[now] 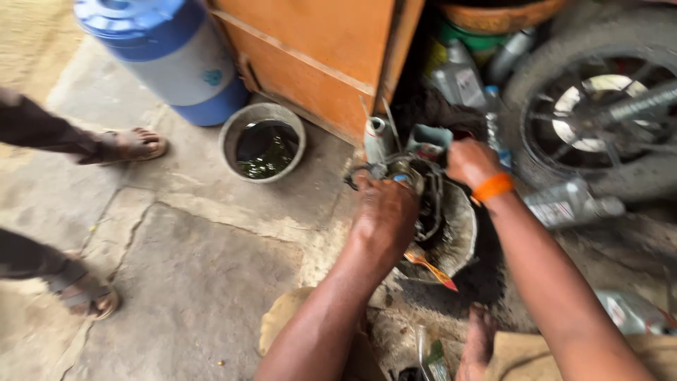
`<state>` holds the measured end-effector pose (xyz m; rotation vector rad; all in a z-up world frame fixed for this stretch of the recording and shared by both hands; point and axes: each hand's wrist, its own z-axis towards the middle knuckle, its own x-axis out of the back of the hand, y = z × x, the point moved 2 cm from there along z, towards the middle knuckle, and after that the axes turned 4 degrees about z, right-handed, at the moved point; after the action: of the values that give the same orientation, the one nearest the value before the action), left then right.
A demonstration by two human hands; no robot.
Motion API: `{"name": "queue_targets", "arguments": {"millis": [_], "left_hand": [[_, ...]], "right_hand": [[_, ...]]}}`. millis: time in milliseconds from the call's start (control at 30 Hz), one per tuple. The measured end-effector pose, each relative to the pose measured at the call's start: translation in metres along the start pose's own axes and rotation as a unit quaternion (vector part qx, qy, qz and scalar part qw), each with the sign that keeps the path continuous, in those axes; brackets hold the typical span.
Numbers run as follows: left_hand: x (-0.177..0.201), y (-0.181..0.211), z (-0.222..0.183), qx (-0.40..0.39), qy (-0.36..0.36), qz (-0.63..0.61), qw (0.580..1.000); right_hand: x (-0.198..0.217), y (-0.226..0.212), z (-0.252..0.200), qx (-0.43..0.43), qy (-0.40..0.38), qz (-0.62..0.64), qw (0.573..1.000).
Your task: Cleaning and inspecting various internal components of a disassembled motorcycle engine using a brush and cleaning fluid.
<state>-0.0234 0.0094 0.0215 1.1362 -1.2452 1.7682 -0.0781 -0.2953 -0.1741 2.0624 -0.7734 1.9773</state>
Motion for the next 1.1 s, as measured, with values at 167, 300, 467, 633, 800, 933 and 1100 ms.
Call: {"name": "queue_targets", "arguments": {"millis": [167, 300, 467, 633, 800, 933, 1100], "left_hand": [[-0.002, 0.008, 0.038, 0.003, 0.063, -0.179, 0.982], [-0.028, 0.039, 0.058, -0.065, 0.041, -0.467, 0.881], [-0.051, 0.056, 0.038, -0.068, -0.218, -0.335, 0.914], [-0.122, 0.072, 0.030, -0.068, -0.250, -0.237, 0.936], [-0.103, 0.068, 0.031, -0.087, -0.268, -0.270, 0.921], [-0.090, 0.068, 0.035, -0.084, -0.305, -0.246, 0.916], [-0.094, 0.073, 0.037, -0.080, -0.317, -0.244, 0.913]], "right_hand": [[-0.086, 0.103, -0.008, 0.246, 0.091, -0.018, 0.965], [-0.059, 0.114, -0.051, 0.180, -0.007, -0.065, 0.982], [-0.021, 0.094, -0.082, 0.004, -0.112, -0.142, 0.983], [-0.099, 0.125, -0.114, -0.022, -0.131, -0.146, 0.980], [-0.044, 0.086, -0.145, 0.165, -0.133, 0.074, 0.975], [-0.018, 0.040, -0.143, 0.013, -0.270, -0.084, 0.959], [-0.041, 0.055, -0.137, 0.063, -0.263, -0.051, 0.961]]}}
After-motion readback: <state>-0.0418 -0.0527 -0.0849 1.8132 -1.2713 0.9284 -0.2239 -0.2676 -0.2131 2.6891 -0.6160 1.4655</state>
